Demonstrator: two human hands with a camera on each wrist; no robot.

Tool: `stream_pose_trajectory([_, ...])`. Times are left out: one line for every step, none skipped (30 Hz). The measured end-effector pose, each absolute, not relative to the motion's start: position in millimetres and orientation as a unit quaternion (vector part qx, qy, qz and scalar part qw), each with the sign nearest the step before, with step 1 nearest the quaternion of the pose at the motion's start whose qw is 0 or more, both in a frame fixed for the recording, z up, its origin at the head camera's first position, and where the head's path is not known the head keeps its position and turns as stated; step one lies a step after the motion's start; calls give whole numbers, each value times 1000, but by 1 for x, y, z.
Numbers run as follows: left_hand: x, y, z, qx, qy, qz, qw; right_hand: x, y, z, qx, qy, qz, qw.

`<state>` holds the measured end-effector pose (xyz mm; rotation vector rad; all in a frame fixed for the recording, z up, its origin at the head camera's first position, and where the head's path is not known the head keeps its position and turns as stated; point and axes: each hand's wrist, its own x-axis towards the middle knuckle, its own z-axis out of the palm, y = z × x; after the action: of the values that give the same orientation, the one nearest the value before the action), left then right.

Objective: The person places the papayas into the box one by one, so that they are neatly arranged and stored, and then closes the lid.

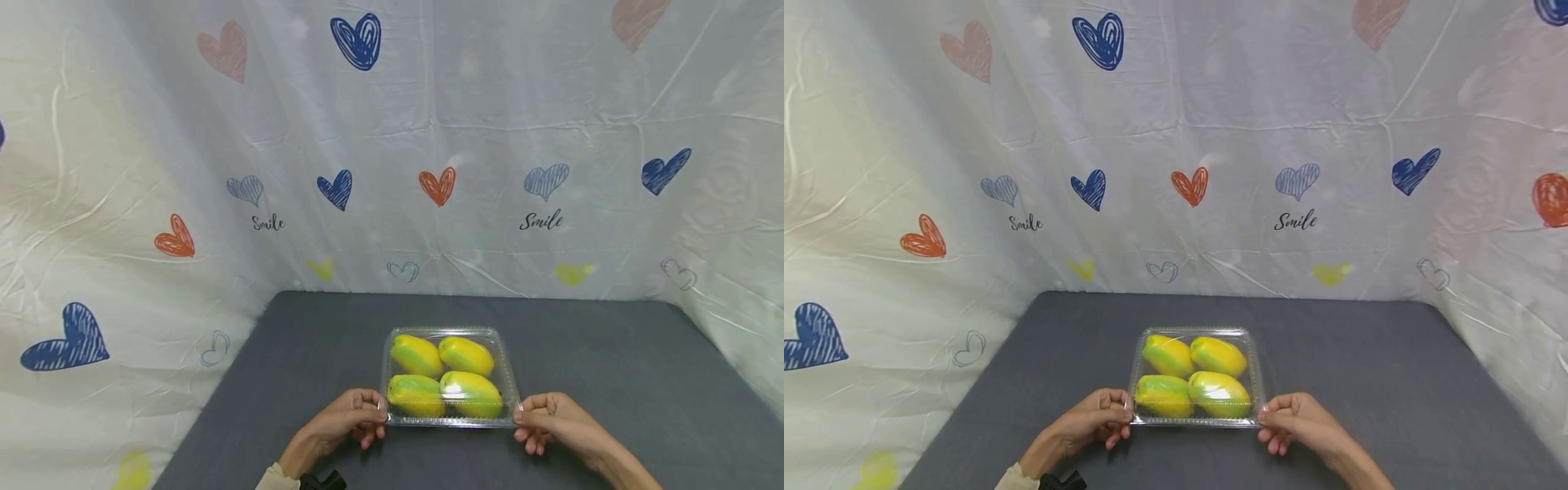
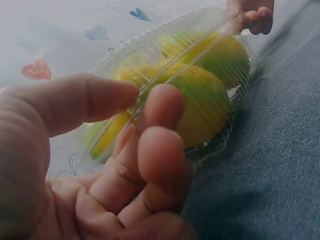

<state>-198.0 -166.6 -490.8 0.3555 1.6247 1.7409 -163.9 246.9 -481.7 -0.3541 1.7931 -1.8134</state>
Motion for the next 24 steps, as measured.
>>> stream_pose_trajectory([-198, -166, -491, 137, 630, 675, 359, -164, 246, -482, -130, 670, -676, 279])
stream_pose_trajectory([-197, -165, -491, 137, 631, 674, 359, -163, 246, -481, -128, 671, -676, 278])
stream_pose_trajectory([-197, -165, -491, 137, 631, 674, 359, -163, 245, -481, -124, 671, -676, 278])
stream_pose_trajectory([-197, -164, -491, 137, 631, 674, 359, -163, 245, -481, -122, 671, -677, 277])
stream_pose_trajectory([-196, -163, -490, 136, 632, 674, 357, -163, 245, -481, -121, 670, -679, 275])
stream_pose_trajectory([-196, -161, -490, 135, 632, 676, 355, -162, 245, -481, -118, 670, -680, 274])
stream_pose_trajectory([-196, -160, -490, 134, 632, 677, 352, -162, 244, -481, -114, 670, -681, 275])
stream_pose_trajectory([-196, -159, -490, 132, 633, 678, 349, -162, 244, -481, -111, 671, -681, 274])
stream_pose_trajectory([-195, -158, -490, 130, 635, 679, 345, -162, 244, -481, -111, 671, -680, 272])
stream_pose_trajectory([-195, -157, -490, 127, 637, 679, 342, -162, 243, -481, -112, 673, -680, 271])
stream_pose_trajectory([-195, -156, -490, 124, 639, 679, 339, -162, 243, -481, -110, 674, -678, 271])
stream_pose_trajectory([-195, -156, -490, 121, 641, 679, 338, -162, 242, -481, -109, 675, -677, 273])
stream_pose_trajectory([-195, -156, -489, 119, 642, 678, 337, -163, 241, -482, -108, 675, -676, 275])
stream_pose_trajectory([-196, -156, -489, 117, 642, 678, 338, -163, 241, -482, -108, 675, -675, 276])
stream_pose_trajectory([-196, -156, -488, 116, 640, 678, 341, -164, 241, -481, -110, 675, -674, 280])
stream_pose_trajectory([-196, -157, -488, 116, 637, 679, 346, -164, 241, -481, -107, 674, -673, 285])
stream_pose_trajectory([-196, -158, -488, 115, 635, 679, 351, -164, 242, -481, -107, 672, -673, 288])
stream_pose_trajectory([-197, -158, -487, 115, 632, 678, 356, -164, 242, -481, -107, 672, -673, 292])
stream_pose_trajectory([-197, -159, -487, 115, 631, 677, 361, -164, 243, -481, -106, 671, -672, 295])
stream_pose_trajectory([-197, -160, -487, 117, 629, 676, 367, -164, 244, -481, -106, 671, -671, 298])
stream_pose_trajectory([-197, -161, -487, 120, 628, 674, 370, -165, 245, -482, -107, 671, -670, 301])
stream_pose_trajectory([-198, -161, -487, 124, 627, 673, 373, -165, 245, -482, -107, 671, -668, 303])
stream_pose_trajectory([-198, -162, -488, 128, 624, 672, 378, -165, 246, -482, -108, 671, -667, 306])
stream_pose_trajectory([-198, -163, -488, 137, 620, 672, 382, -165, 248, -482, -109, 672, -665, 308])
